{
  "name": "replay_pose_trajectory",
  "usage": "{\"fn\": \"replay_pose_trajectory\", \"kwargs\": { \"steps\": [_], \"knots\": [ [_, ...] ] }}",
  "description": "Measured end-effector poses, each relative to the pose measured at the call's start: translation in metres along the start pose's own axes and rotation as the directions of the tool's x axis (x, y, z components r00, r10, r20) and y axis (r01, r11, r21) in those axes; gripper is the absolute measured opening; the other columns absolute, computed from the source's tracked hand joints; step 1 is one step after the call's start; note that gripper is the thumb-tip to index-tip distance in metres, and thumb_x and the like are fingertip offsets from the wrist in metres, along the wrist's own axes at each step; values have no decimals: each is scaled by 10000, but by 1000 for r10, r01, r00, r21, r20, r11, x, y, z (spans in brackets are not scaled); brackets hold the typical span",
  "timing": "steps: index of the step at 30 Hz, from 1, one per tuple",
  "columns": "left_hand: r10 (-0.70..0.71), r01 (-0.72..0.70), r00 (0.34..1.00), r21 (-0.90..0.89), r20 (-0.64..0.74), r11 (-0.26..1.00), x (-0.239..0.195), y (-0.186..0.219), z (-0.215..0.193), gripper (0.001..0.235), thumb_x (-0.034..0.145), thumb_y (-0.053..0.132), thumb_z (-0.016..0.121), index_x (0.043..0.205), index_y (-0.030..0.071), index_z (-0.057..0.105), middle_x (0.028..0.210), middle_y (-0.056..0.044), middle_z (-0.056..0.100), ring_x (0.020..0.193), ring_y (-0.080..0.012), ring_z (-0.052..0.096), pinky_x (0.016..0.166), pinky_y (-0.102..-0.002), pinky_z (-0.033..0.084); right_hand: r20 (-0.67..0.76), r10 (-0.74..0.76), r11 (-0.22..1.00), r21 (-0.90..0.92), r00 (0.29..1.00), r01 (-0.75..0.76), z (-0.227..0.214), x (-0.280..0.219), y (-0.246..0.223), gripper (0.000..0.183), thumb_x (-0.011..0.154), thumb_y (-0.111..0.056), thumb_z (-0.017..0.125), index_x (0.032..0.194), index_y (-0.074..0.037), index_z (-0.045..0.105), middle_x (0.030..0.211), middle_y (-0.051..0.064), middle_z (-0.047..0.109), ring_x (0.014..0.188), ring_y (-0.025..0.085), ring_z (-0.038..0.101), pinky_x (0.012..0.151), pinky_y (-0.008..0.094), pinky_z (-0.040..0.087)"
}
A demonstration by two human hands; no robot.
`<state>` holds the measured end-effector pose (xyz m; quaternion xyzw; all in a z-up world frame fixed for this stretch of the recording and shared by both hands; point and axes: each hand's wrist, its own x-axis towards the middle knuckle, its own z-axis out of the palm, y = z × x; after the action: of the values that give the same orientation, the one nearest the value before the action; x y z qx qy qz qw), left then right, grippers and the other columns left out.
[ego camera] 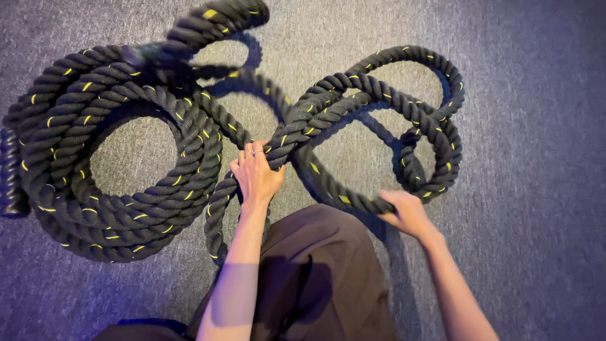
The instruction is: The person sits on the gym floor and coils a thick black and yellow battle rope into neat loops. They repeatedly pull sections of the rope, form loops, and tuck the end to secure the coil.
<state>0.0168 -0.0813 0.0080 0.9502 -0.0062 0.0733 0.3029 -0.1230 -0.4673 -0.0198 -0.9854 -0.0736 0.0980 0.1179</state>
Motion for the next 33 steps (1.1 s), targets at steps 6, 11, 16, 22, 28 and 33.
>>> {"fn": "replay_pose_trajectory", "kwargs": {
  "steps": [6,11,16,22,28,33],
  "knots": [
    [7,-7,1000,15,-25,1000,-1,4,-1,575,675,337,791,1176,206,542,1052,-27,585,1027,-299,610,988,-504,432,418,-2,975,201,908,-91,-84,-7,-48,781,709,-570,875,1279,-97,626,1265,281,655,1309,469,546,1202,580,354],
    [25,-24,998,31,-60,999,0,3,2,562,674,348,791,1161,208,549,1034,-14,588,1008,-285,619,968,-492,444,232,-6,850,513,973,-117,-48,78,-131,722,887,-439,765,1418,-1,551,1342,327,617,1322,489,540,1147,580,397],
    [20,-20,1000,0,-21,1000,0,-1,7,605,658,347,809,1192,190,570,1067,-31,604,1028,-313,618,963,-514,432,-126,189,818,569,974,-85,59,196,-167,497,886,-380,784,1115,12,583,1041,237,626,1089,459,655,930,529,529],
    [11,-11,1000,9,-15,1000,0,0,7,583,677,312,771,1211,192,570,1070,-21,594,1017,-301,616,964,-496,431,-87,221,852,502,971,-149,75,238,-177,252,820,-283,748,880,-42,707,838,157,718,933,363,735,764,470,591],
    [28,-25,998,39,-61,999,-3,-3,10,593,664,326,778,1208,214,571,1048,0,582,1002,-277,616,943,-486,437,-71,284,853,474,956,-218,89,230,-166,196,858,-156,653,866,27,722,799,259,719,871,464,726,696,542,580],
    [39,-35,995,48,-93,998,1,3,1,572,660,325,792,1176,197,583,1027,-13,593,993,-290,619,940,-493,445,-119,413,735,629,903,-253,18,152,-166,394,1004,-277,626,1332,-105,493,1084,314,713,1064,521,667,855,604,528]
  ]
}}
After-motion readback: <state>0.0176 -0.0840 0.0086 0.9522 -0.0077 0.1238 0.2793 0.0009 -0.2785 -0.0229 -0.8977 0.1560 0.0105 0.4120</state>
